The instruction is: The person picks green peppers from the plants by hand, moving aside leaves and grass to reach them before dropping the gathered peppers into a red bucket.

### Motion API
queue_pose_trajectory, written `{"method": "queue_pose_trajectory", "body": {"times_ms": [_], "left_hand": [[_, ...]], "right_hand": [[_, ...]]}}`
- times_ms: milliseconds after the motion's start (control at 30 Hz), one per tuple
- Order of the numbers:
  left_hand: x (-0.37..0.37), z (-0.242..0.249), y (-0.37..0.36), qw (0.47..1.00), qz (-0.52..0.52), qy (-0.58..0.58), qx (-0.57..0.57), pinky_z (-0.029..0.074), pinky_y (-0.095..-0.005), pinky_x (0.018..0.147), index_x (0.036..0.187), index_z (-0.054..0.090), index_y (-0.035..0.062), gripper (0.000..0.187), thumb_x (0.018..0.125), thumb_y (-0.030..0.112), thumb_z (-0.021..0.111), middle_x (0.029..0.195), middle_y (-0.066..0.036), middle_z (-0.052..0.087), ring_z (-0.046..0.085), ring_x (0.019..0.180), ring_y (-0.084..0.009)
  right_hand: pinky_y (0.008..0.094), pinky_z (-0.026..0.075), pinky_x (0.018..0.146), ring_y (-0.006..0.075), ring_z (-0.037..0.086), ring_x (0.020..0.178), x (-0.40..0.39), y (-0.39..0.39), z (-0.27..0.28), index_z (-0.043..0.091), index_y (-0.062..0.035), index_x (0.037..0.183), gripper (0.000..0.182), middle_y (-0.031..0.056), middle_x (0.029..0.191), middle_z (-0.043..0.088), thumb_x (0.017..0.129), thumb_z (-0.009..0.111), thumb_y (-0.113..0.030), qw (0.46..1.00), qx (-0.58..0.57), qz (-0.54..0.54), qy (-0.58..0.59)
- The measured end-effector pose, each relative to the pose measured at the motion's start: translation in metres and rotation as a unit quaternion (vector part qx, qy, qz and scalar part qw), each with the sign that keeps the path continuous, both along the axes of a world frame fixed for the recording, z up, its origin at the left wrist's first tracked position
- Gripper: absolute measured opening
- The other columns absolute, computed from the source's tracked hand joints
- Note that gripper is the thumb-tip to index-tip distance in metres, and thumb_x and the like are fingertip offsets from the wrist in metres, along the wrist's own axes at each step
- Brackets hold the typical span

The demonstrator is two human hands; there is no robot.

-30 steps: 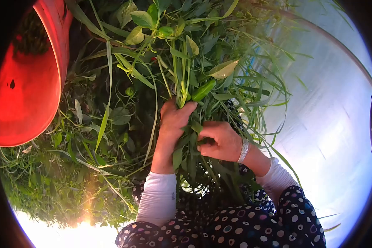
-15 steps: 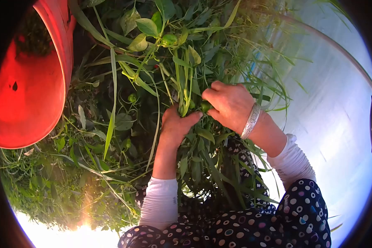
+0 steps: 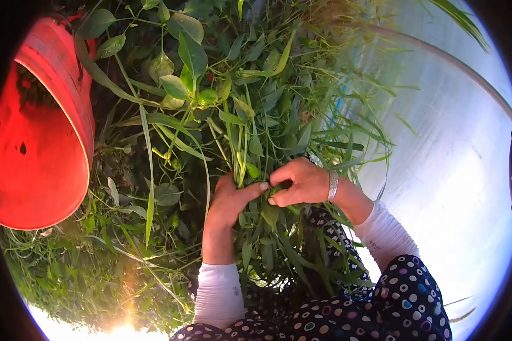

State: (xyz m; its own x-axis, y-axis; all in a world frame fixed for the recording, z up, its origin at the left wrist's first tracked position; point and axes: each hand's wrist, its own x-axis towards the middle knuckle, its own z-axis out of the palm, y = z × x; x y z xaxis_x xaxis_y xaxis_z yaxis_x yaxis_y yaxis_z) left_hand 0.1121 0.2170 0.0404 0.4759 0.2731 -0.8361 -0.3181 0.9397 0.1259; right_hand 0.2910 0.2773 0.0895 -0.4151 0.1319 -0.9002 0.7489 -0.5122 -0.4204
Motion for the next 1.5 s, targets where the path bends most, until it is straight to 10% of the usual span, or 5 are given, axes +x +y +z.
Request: {"method": "queue_pose_trajectory", "body": {"times_ms": [433, 800, 933, 1133, 1500], "left_hand": [[0.004, -0.004, -0.003, 0.999, 0.002, 0.031, -0.013, 0.046, -0.0301, 0.08, 0.105, 0.059, -0.0041, 0.037, 0.072, 0.009, 0.068, 0.096, -0.01, 0.064, 0.059, 0.085, -0.0168], [0.003, -0.005, -0.007, 0.999, 0.001, 0.039, 0.011, 0.045, -0.0287, 0.078, 0.102, 0.059, -0.0041, 0.035, 0.072, 0.011, 0.068, 0.093, -0.007, 0.063, 0.058, 0.083, -0.0148], [0.003, -0.004, -0.006, 0.999, 0.015, 0.032, 0.006, 0.045, -0.0284, 0.077, 0.101, 0.059, -0.004, 0.033, 0.072, 0.011, 0.068, 0.092, -0.007, 0.063, 0.057, 0.082, -0.0145], [0.005, -0.005, -0.007, 0.999, 0.015, 0.035, 0.01, 0.045, -0.0283, 0.078, 0.103, 0.058, -0.0043, 0.036, 0.072, 0.011, 0.068, 0.093, -0.007, 0.063, 0.058, 0.083, -0.0146], [0.001, 0.03, 0.019, 0.96, 0.235, -0.077, -0.129, 0.044, -0.0288, 0.084, 0.121, 0.047, -0.0016, 0.046, 0.083, 0.023, 0.059, 0.11, -0.011, 0.056, 0.056, 0.098, -0.0173]], "right_hand": [[0.0269, 0.046, 0.059, 0.0141, 0.056, 0.064, 0.051, 0.047, 0.01, 0.056, -0.0034, 0.079, 0.017, 0.0073, 0.078, 0.057, 0.071, 0.062, -0.018, 0.84, -0.079, -0.509, 0.172], [0.0373, 0.045, 0.082, 0.0331, 0.059, 0.089, 0.177, 0.186, -0.072, 0.059, -0.0019, 0.107, 0.045, 0.0194, 0.099, 0.062, 0.064, 0.063, -0.016, 0.776, 0.353, 0.358, -0.381], [0.0352, 0.048, 0.08, 0.0293, 0.06, 0.088, 0.169, 0.184, -0.06, 0.064, -0.001, 0.094, 0.03, 0.0162, 0.094, 0.064, 0.071, 0.063, -0.02, 0.778, 0.214, 0.401, -0.433], [0.0256, 0.045, 0.063, 0.0079, 0.055, 0.068, 0.133, 0.125, 0.019, 0.064, 0.0009, 0.085, 0.018, 0.0036, 0.077, 0.063, 0.071, 0.063, -0.009, 0.938, 0.22, -0.218, -0.155], [0.0399, 0.047, 0.055, 0.028, 0.057, 0.065, -0.052, -0.01, 0.023, 0.056, -0.003, 0.092, 0.026, 0.0095, 0.074, 0.049, 0.066, 0.06, -0.003, 0.914, 0.395, -0.001, -0.092]]}}
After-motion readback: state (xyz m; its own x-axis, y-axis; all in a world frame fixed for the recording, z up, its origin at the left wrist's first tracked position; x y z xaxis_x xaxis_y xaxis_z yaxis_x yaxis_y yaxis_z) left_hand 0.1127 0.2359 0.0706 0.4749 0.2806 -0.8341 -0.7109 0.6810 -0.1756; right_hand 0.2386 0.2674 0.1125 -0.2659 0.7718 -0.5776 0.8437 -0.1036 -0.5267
